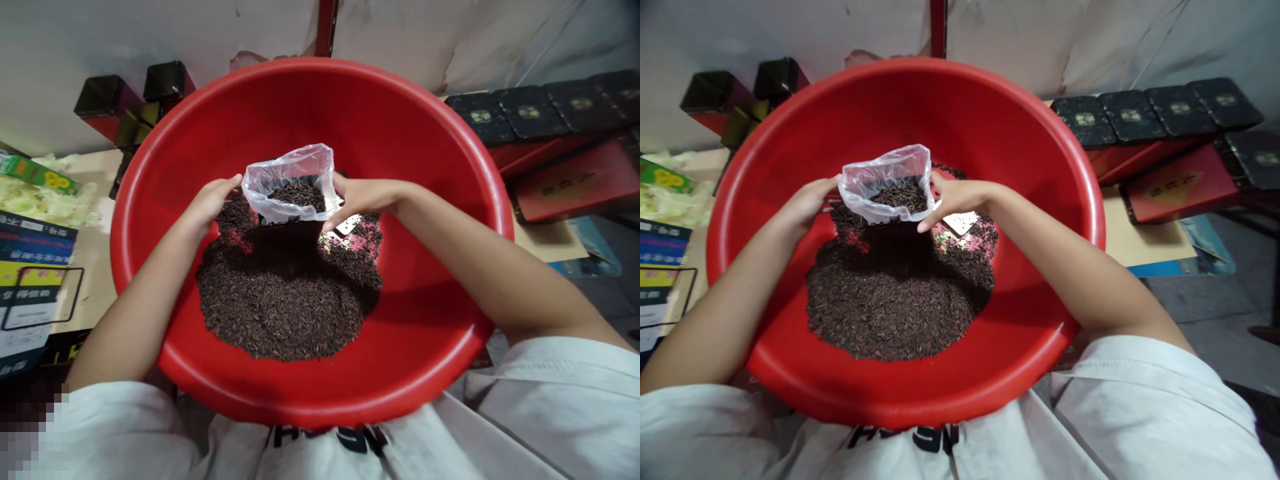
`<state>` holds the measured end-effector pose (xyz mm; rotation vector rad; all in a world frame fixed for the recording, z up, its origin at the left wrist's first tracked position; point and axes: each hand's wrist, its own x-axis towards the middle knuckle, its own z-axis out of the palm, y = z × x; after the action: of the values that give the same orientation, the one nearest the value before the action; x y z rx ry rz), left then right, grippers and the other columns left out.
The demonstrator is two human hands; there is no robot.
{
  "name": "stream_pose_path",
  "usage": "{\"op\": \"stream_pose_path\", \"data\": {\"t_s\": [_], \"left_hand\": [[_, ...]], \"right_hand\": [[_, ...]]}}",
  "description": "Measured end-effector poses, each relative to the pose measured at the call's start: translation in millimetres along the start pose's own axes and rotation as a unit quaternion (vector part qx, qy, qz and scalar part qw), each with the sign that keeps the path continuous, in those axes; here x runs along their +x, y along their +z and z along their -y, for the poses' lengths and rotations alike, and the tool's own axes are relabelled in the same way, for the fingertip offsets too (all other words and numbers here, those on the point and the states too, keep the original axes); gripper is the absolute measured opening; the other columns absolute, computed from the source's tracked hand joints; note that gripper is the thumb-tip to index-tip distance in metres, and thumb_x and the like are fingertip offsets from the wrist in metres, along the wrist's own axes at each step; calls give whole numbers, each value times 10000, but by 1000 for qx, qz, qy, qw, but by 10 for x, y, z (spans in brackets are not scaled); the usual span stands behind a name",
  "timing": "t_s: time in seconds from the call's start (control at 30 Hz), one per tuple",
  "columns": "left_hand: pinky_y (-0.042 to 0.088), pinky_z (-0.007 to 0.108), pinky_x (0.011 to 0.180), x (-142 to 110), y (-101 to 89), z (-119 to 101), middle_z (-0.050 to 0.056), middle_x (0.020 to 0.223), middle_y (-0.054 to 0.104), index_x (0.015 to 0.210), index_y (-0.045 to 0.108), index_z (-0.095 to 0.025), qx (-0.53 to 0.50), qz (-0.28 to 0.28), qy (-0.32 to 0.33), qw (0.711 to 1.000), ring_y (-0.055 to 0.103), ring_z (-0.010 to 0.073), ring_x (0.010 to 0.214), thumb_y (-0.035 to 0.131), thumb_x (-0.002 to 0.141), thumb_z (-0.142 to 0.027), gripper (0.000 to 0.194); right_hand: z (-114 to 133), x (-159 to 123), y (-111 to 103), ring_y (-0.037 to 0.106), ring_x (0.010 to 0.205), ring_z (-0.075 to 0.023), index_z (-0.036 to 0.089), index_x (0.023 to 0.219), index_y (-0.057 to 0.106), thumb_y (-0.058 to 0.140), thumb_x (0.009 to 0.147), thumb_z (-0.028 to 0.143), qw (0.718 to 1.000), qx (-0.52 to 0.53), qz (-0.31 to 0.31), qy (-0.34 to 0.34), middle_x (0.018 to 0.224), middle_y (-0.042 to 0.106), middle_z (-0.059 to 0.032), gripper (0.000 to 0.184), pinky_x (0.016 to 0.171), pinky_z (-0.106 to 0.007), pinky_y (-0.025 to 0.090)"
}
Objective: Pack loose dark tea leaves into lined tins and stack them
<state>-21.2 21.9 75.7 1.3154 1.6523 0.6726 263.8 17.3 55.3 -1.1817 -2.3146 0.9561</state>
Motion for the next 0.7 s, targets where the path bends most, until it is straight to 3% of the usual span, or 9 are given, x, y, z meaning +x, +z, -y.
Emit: {"op": "stream_pose_path", "data": {"t_s": [0.1, 0.2, 0.3, 0.43, 0.5, 0.6, 0.7], "left_hand": [[408, 283, 704, -156, 93, -108, 37, 780, 607, 738, 550, -194, -8, -35, 76, 996, 554, 180, 787, 567, 777, -525, 334], [386, 272, 661, -301, 166, -203, 6, 689, 561, 679, 531, -198, 19, -19, 119, 993, 516, 157, 701, 625, 717, -482, 302], [340, 286, 614, -350, 164, -235, -12, 618, 511, 610, 535, -199, 59, -14, 107, 992, 465, 148, 630, 637, 664, -369, 204], [312, 294, 611, -305, 46, -235, -26, 589, 469, 565, 513, -218, 39, -117, 150, 981, 406, 136, 623, 586, 677, -332, 176], [323, 289, 624, -285, -7, -233, -29, 600, 466, 578, 494, -222, 17, -131, 167, 977, 409, 135, 646, 609, 689, -375, 221], [374, 296, 645, -329, -17, -249, -13, 667, 505, 681, 471, -231, 7, -89, 146, 985, 491, 168, 732, 621, 726, -476, 290], [424, 324, 795, -482, 19, -312, 33, 940, 566, 897, 480, -241, 47, -148, 215, 964, 536, 208, 939, 638, 756, -499, 334]], "right_hand": [[59, -26, -94, 614, 933, -218, 175, 1209, 479, 527, 815, 621, 997, 57, -16, 45, 1056, 621, -107, 597, 777, -377, 539], [113, -1, -19, 593, 744, -173, 175, 999, 512, 447, 876, 595, 988, 41, -138, 62, 829, 609, -61, 442, 642, -328, 516], [252, 13, 11, 552, 663, -148, 195, 831, 472, 503, 871, 523, 974, 11, -224, 40, 732, 566, -25, 332, 593, -308, 478], [518, -40, -157, 490, 573, -112, 217, 738, 408, 549, 854, 336, 940, 29, -340, 7, 688, 531, 2, 218, 564, -280, 431], [608, -84, -239, 492, 577, -112, 220, 733, 417, 561, 831, 276, 933, 19, -360, 7, 699, 532, 7, 183, 589, -284, 440], [686, -161, -275, 539, 660, -140, 223, 775, 466, 568, 822, 294, 935, -25, -353, 25, 764, 562, -11, 133, 644, -303, 472], [764, -240, -216, 565, 912, -209, 207, 913, 558, 564, 830, 455, 919, -142, -366, -33, 978, 594, -73, 262, 821, -383, 476]]}}
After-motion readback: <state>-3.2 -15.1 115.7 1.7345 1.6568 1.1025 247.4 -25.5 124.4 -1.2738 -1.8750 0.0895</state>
